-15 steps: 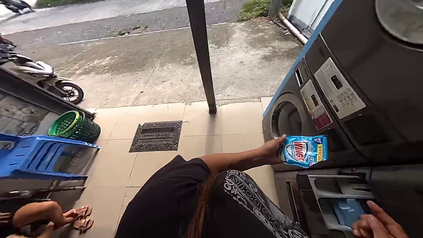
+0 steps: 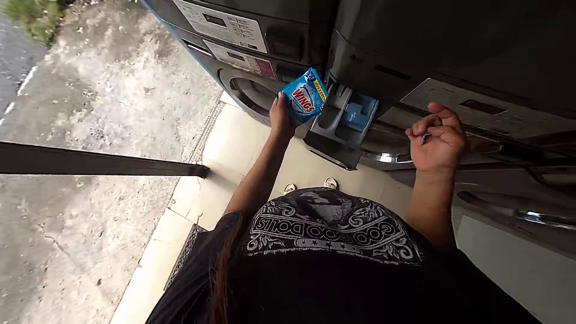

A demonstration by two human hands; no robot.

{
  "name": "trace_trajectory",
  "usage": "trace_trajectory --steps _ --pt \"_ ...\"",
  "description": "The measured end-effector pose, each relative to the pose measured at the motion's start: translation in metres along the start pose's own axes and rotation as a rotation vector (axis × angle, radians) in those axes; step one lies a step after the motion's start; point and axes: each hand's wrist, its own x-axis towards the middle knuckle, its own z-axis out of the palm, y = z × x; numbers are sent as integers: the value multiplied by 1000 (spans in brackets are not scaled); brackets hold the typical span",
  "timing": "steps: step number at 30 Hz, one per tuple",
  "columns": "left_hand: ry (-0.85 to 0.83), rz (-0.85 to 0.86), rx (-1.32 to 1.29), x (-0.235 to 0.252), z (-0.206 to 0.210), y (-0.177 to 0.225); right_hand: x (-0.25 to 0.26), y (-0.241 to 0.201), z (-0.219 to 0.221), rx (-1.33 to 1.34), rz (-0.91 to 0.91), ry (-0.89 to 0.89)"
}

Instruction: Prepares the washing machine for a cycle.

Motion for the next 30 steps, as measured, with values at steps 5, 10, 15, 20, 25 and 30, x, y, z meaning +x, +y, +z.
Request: trace_trajectory --steps 5,10,15,20,25,30 --pt "-158 148 712 6 33 -32 10 42 30 -228 140 -133" --pt "-399 345 1263 -9 59 -31 57 80 66 -933 49 -375" --pt "-445 283 1619 -17 79 -5 89 90 85 -1210 -95 -632" --pt "-580 281 1889 -19 91 12 111 75 96 -1287 -152 -890" --pt "-651 892 1706 2 53 -14 129 73 109 -1321 -179 -1152" --pt "-657 1159 1578 11 35 -23 134 86 111 -1222 -333 -1257"
